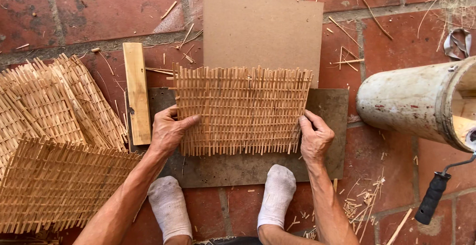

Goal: The person assembles a small bamboo mat by interlacing thin strips, then applies glue to a cardboard backing using a roller and presses the mat onto it. The finished unit is stacked with others.

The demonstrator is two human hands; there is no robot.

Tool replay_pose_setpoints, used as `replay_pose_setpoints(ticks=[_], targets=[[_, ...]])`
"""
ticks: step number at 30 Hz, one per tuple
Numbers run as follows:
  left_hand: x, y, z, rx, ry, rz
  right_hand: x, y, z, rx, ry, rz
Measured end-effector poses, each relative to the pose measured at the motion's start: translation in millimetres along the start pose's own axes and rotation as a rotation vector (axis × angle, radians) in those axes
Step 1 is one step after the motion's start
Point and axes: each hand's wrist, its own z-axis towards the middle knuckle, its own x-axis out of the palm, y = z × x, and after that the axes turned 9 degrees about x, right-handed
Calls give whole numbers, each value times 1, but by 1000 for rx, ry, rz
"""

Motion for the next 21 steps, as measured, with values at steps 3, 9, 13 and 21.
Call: replay_pose_setpoints(ticks=[3, 9, 13, 21], targets=[[1, -2, -1, 45, 4, -79, -1, 0, 0, -2, -10, -26], [2, -7, 1, 27, 4, 52, 1, -2, 2, -23, -16, -40], [-4, -10, 6, 4, -1, 74, 2, 0, 8, 50, 24, 41], [-6, -20, -6, -80, 19, 26, -43, 1, 20, 194, 314, 332]])
